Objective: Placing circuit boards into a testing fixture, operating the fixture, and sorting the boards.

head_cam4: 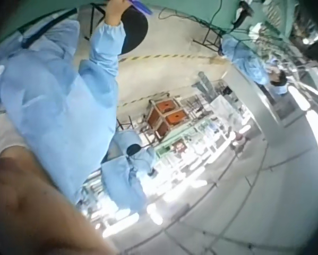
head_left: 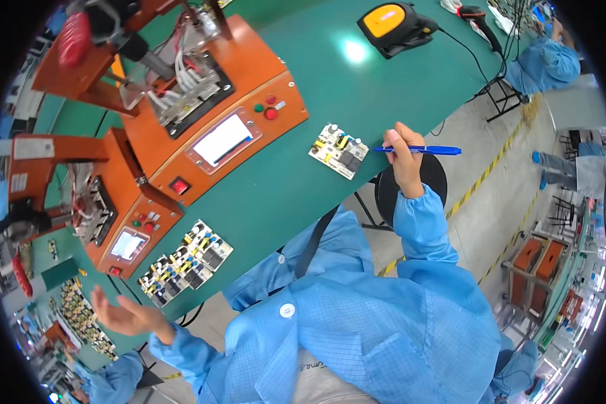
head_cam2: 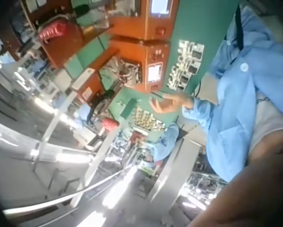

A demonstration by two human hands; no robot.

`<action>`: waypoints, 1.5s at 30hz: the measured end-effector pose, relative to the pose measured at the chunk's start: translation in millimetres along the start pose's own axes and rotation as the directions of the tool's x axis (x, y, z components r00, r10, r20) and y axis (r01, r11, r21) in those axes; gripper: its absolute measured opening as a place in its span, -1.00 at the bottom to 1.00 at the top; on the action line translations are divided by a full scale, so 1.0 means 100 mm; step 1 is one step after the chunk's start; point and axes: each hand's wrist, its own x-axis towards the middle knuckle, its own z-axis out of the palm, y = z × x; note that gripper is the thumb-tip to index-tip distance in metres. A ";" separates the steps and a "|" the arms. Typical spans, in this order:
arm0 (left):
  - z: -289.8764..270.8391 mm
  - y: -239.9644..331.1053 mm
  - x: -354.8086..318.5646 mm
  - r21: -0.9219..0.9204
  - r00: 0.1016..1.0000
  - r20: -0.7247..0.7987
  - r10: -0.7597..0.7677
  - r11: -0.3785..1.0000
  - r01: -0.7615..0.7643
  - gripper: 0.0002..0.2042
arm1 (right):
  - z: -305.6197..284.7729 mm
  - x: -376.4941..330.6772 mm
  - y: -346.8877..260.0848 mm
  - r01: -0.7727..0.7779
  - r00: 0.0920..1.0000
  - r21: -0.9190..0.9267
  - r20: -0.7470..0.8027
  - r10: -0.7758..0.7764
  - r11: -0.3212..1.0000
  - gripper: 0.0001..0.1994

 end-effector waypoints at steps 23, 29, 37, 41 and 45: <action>0.11 0.25 -0.55 0.047 0.990 0.055 -0.130 0.991 0.127 -0.73 | 0.32 -0.12 -0.23 0.348 0.923 -0.620 0.096 -0.373 0.703 -0.66; 0.05 0.24 -0.60 0.051 0.980 0.038 -0.194 0.980 0.192 -0.73 | 0.13 0.91 0.02 0.284 0.894 -0.684 -0.065 -0.444 0.672 -0.65; -0.04 0.24 -0.70 0.087 0.959 -0.010 -0.284 0.955 0.284 -0.75 | 0.11 1.18 0.04 0.287 0.871 -0.778 -0.032 -0.491 0.559 -0.67; -0.02 0.22 -0.69 0.069 0.960 -0.020 -0.280 0.957 0.281 -0.75 | 0.18 1.16 0.03 0.310 0.875 -0.772 0.004 -0.483 0.555 -0.68; -0.10 0.20 -0.72 0.082 0.946 -0.042 -0.322 0.942 0.324 -0.73 | 0.60 1.38 -0.02 0.408 0.882 -0.702 0.139 -0.450 0.584 -0.71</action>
